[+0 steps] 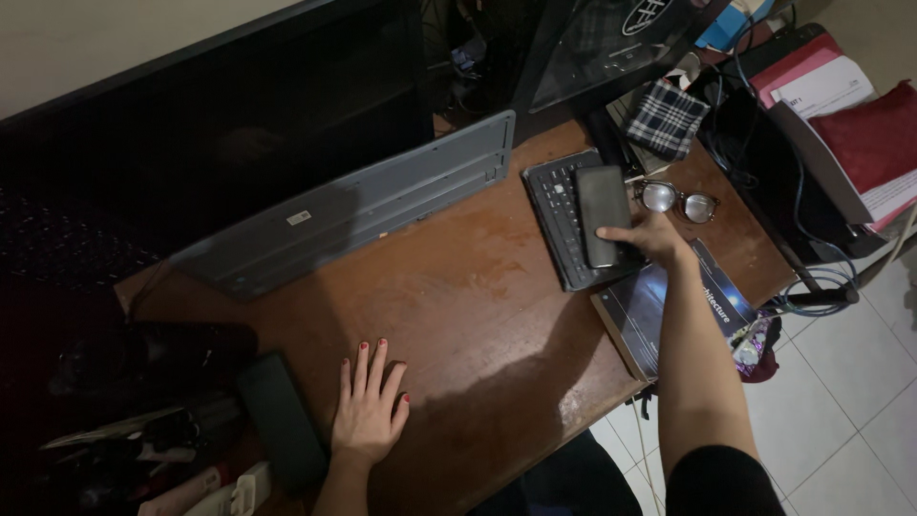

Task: The person wipes a power bank, a book, two keyboards, a monitor screen, the desk surface, glasses, and a small container using a cloth.

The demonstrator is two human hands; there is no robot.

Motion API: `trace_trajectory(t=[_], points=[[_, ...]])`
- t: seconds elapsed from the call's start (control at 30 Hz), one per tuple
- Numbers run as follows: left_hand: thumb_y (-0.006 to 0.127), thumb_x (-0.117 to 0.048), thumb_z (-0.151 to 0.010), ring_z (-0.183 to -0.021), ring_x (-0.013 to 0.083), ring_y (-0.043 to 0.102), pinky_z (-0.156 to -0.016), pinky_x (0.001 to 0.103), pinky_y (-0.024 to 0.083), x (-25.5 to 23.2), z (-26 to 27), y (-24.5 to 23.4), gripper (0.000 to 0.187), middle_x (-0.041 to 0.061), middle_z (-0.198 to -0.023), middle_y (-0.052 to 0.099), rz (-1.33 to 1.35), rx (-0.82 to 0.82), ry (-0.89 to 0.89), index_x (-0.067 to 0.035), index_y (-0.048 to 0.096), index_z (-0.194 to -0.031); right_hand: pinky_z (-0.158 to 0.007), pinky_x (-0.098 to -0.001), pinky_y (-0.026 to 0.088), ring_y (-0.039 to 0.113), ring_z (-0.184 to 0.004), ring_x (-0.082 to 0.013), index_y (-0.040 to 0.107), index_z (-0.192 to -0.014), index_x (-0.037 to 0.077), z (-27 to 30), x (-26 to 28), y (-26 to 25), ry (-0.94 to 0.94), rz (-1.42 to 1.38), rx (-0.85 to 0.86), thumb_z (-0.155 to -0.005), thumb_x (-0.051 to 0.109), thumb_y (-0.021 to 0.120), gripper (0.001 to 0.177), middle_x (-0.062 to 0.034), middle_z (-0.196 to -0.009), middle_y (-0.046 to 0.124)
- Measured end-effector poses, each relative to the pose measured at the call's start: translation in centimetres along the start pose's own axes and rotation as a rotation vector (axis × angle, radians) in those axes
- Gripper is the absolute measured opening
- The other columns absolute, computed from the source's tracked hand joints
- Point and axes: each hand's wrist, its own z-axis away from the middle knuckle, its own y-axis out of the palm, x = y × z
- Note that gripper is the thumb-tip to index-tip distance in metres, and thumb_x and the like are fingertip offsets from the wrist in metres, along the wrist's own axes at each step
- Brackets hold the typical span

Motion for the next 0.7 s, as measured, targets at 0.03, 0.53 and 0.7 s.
trace_trajectory(t=[0.03,0.53,0.7], points=[[0.047,-0.043,-0.094,-0.155,0.0366,0.005,-0.121,0.06,0.009,0.0,-0.2,-0.1,0.056,0.012,-0.171,0.009,-0.017,0.054,-0.014,-0.02,0.047,-0.146,-0.1,-0.0406,0.056,0.072,-0.108,-0.034,0.065,-0.134,-0.014,0.5,0.3,0.3,-0.025,-0.079,0.058,-0.058,0.031,0.095,0.093,-0.0269,-0.122,0.073],[0.052,-0.041,-0.091,-0.151,0.0379,0.012,-0.12,0.06,0.013,0.4,0.2,1.3,0.056,0.012,-0.17,0.016,0.013,-0.069,0.027,-0.019,0.05,-0.142,-0.078,-0.041,0.067,0.078,-0.093,-0.0327,0.051,-0.142,-0.003,14.8,7.3,7.3,0.061,-0.528,0.036,-0.062,0.011,0.088,0.09,-0.0273,-0.115,0.074],[0.052,-0.04,-0.091,-0.152,0.0384,0.012,-0.121,0.059,0.013,0.5,0.3,0.9,0.055,0.013,-0.164,0.017,0.035,-0.114,0.045,-0.019,0.051,-0.141,-0.082,-0.041,0.065,0.076,-0.096,-0.0314,0.051,-0.139,-0.001,18.2,6.1,13.0,0.014,-0.575,0.203,-0.063,0.006,0.089,0.085,-0.023,-0.114,0.074]])
